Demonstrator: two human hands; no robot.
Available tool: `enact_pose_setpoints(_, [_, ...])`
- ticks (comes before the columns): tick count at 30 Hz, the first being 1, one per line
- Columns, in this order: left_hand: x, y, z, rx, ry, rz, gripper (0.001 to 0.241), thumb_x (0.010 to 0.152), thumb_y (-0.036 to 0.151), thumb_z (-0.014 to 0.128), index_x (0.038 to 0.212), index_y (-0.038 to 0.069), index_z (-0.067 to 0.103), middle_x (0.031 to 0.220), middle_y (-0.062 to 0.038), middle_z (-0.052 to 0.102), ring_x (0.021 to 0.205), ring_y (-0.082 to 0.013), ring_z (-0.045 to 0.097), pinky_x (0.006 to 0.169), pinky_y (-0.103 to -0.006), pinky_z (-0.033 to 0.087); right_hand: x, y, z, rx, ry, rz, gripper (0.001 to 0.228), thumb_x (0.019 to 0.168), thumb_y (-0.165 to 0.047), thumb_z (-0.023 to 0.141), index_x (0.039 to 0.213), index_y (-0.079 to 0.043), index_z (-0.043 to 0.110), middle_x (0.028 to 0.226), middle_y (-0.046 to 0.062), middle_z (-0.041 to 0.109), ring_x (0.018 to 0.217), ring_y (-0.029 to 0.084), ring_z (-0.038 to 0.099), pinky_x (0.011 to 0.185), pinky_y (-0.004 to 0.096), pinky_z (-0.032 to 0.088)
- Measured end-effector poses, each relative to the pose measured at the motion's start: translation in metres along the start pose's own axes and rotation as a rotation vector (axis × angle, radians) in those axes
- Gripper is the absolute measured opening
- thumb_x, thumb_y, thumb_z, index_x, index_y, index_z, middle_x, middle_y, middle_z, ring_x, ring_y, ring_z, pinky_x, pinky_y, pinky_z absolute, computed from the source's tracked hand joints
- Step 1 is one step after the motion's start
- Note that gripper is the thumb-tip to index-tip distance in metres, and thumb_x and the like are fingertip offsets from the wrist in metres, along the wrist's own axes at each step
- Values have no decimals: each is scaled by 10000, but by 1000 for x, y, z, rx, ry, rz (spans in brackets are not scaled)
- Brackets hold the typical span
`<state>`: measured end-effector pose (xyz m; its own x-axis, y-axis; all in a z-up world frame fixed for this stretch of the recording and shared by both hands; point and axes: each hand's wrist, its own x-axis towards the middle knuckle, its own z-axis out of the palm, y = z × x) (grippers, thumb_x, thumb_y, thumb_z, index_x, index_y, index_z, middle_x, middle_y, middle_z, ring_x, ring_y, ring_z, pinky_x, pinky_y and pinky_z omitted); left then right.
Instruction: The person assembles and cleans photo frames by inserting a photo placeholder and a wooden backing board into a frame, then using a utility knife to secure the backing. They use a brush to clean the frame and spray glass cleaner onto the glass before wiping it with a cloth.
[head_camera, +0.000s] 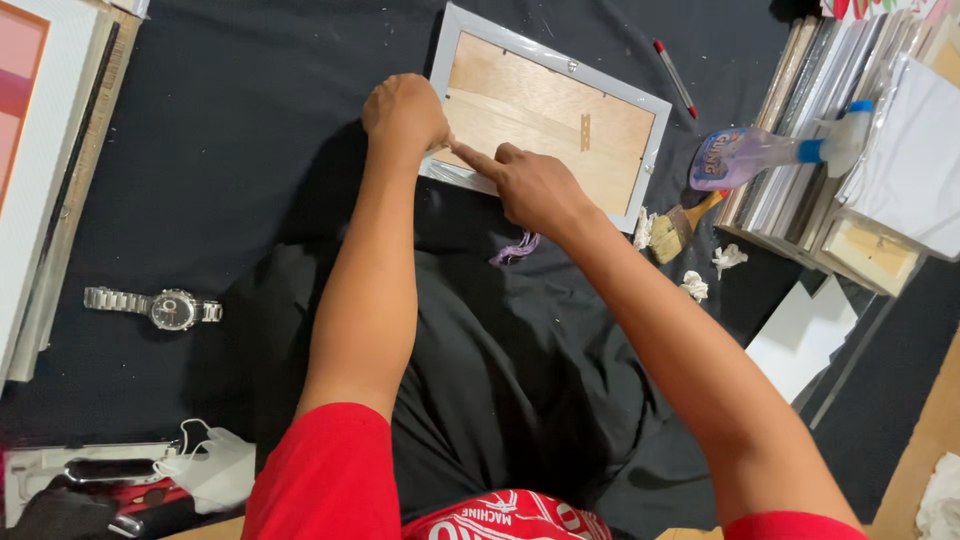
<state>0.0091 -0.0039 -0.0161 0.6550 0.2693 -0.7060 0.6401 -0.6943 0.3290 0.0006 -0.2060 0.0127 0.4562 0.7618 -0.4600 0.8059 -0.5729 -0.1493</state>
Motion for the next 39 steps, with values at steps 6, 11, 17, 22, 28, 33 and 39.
enact_pose_setpoints(6, [8, -2, 4, 13, -37, 0, 581, 782, 363, 913, 1237, 84, 683, 1307, -102, 672, 1221, -307, 636, 915, -406, 565, 10, -7, -7, -85, -107, -42, 944, 814, 26, 526, 1640, -361, 283, 1018, 108, 583, 631, 410, 608, 446, 510, 429])
enact_pose_setpoints(11, [8, -2, 4, -3, -34, 5, 608, 776, 331, 919, 1258, 66, 660, 1315, -115, 660, 1242, -307, 620, 934, -407, 557, 16, -7, -6, -87, -85, -60, 948, 809, 27, 525, 1642, -353, 280, 1018, 120, 585, 585, 431, 594, 440, 531, 435])
enact_pose_setpoints(17, [10, -1, 5, -6, -42, -16, 559, 804, 339, 886, 1253, 76, 679, 1334, -120, 653, 1248, -314, 619, 954, -414, 549, 23, -10, 2, -185, -66, -102, 905, 866, -6, 532, 1651, -343, 231, 964, 122, 575, 558, 388, 605, 410, 501, 446])
enact_pose_setpoints(22, [16, -4, 10, -17, -8, 10, 685, 766, 371, 914, 1321, 69, 649, 1389, -133, 633, 1299, -321, 591, 1023, -408, 515, 27, -10, 2, -240, -24, -148, 878, 875, -23, 532, 1637, -356, 250, 898, 127, 586, 522, 414, 625, 400, 513, 437])
enact_pose_setpoints(28, [11, -2, 8, -19, -20, 16, 628, 813, 357, 894, 1312, 68, 645, 1372, -132, 632, 1279, -331, 591, 983, -430, 534, 27, 1, 6, -398, -113, -163, 845, 908, -125, 545, 1657, -371, 240, 859, 77, 603, 493, 305, 618, 385, 429, 398])
enact_pose_setpoints(33, [12, -2, 9, -7, -24, 5, 645, 813, 373, 895, 1322, 77, 631, 1372, -128, 631, 1275, -320, 598, 963, -421, 549, 13, 7, -4, -394, -186, -144, 797, 951, -108, 488, 1666, -352, 231, 905, 90, 618, 544, 323, 651, 404, 439, 418])
enact_pose_setpoints(39, [13, -5, 11, -11, 2, 27, 666, 791, 377, 909, 1310, 58, 641, 1361, -140, 639, 1273, -333, 598, 978, -424, 541, -5, 20, 0, -434, -231, -120, 808, 963, -100, 501, 1675, -344, 207, 896, 85, 608, 472, 286, 596, 379, 409, 369])
